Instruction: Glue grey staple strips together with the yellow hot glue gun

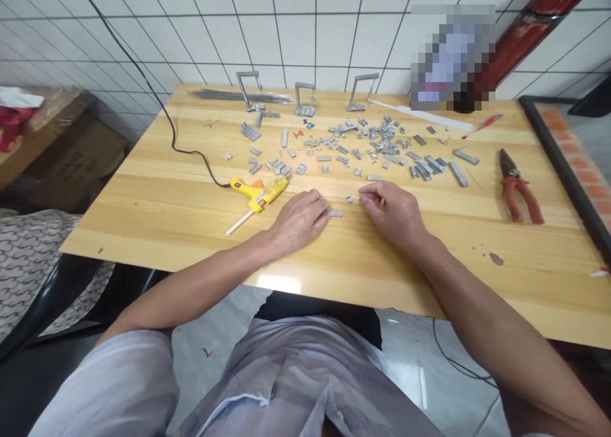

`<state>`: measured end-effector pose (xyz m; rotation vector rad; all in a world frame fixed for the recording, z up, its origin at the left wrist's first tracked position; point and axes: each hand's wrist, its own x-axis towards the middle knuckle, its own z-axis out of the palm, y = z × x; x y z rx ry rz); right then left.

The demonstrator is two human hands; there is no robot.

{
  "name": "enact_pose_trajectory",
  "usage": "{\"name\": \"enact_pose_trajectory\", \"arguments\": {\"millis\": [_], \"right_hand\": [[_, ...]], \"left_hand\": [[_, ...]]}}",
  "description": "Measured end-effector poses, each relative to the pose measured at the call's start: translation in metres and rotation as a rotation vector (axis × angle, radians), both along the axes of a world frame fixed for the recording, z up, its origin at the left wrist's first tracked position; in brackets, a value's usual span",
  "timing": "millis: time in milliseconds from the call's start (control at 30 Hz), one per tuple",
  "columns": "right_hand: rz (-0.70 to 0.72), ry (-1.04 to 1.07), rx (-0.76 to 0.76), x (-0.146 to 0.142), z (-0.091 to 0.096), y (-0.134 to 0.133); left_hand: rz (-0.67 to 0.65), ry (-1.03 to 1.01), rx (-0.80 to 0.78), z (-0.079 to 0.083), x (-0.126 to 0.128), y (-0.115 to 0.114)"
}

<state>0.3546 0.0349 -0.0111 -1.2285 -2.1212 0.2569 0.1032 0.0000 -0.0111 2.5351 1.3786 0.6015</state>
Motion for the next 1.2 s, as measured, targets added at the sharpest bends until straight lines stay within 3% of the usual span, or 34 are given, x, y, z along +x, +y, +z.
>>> {"name": "enact_pose_trajectory", "arguments": {"millis": [267,467,800,1200], "right_hand": [[0.063,-0.079,0.054,-0.004,-0.014,0.005],[0.064,-0.198,0.043,-0.009,-0.019,0.005],[0.066,-0.147,0.001,-0.008,-0.013,0.002],[0.075,-0.078,-0.026,-0.010,-0.013,-0.001]], "left_hand": [[-0.087,-0.104,0.058,0.001,-0.008,-0.006],[-0.034,-0.216,0.017,0.006,-0.017,-0.006],[-0.061,-0.196,0.011,0.010,-0.015,-0.010],[0.004,-0.226,-0.019,0.010,-0.017,-0.006]]}}
